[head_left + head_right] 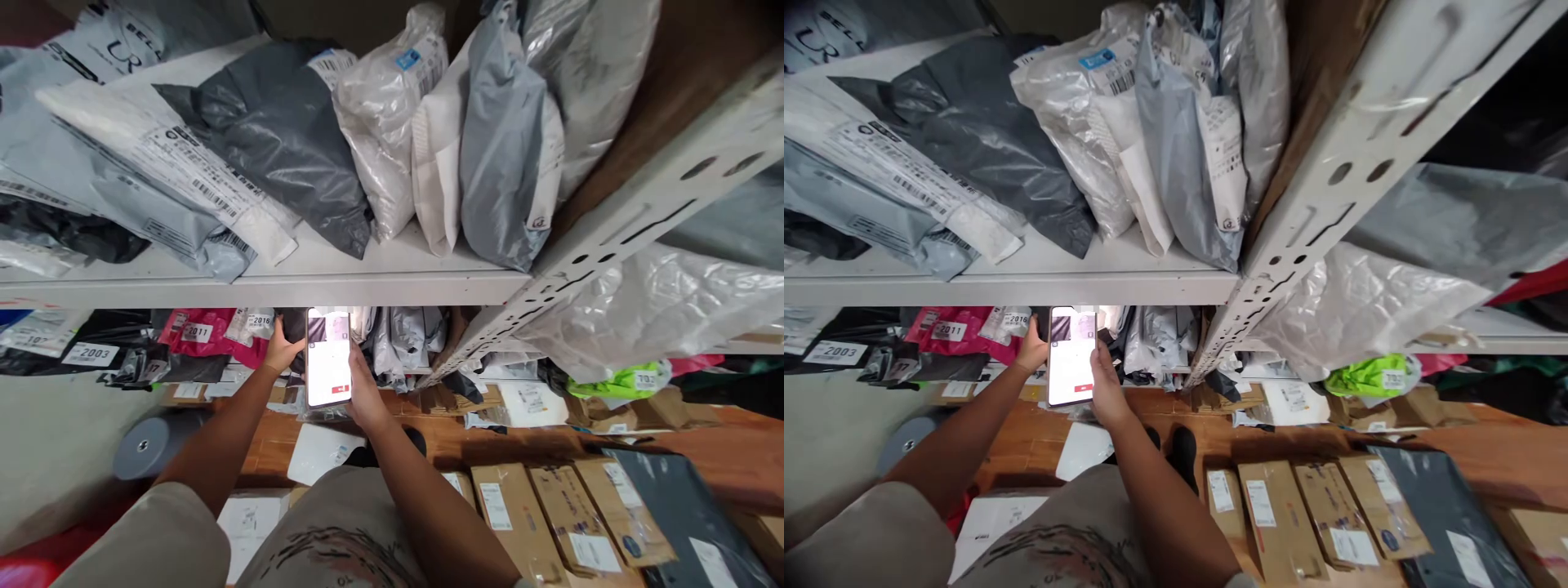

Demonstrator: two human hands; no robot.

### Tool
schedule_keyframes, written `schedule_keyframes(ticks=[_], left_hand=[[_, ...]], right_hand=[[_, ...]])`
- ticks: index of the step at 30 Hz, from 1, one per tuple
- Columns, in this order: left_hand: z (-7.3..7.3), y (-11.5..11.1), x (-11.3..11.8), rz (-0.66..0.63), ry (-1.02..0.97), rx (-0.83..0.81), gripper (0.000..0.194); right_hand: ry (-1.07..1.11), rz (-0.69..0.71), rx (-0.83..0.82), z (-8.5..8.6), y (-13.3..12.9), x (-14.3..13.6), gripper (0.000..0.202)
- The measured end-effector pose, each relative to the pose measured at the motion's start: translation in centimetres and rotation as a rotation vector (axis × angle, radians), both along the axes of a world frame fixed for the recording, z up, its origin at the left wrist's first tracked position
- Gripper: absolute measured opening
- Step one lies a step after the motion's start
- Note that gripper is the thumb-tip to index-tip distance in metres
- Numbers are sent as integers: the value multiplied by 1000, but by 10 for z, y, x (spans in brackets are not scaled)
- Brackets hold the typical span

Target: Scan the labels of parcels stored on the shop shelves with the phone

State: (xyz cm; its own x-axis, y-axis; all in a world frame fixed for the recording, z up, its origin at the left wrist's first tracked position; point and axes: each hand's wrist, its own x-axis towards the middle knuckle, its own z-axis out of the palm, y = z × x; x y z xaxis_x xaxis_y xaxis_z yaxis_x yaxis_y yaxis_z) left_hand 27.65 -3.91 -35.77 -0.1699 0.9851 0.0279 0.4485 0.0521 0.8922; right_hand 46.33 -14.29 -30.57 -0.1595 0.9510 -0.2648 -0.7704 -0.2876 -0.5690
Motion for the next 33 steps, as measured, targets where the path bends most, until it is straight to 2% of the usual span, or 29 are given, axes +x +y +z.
schedule_keyframes(ticks=[6, 11, 33], left_hand=[[12, -3, 4, -35, -8, -8, 82], [13, -4, 6, -62, -4, -6, 81], [11, -2, 4, -58, -9, -10, 75]], right_hand=[[-27, -21, 131, 7, 8, 8, 62], [-26, -39, 181, 4, 10, 10, 59], [-19, -53, 86, 1, 10, 8, 62]])
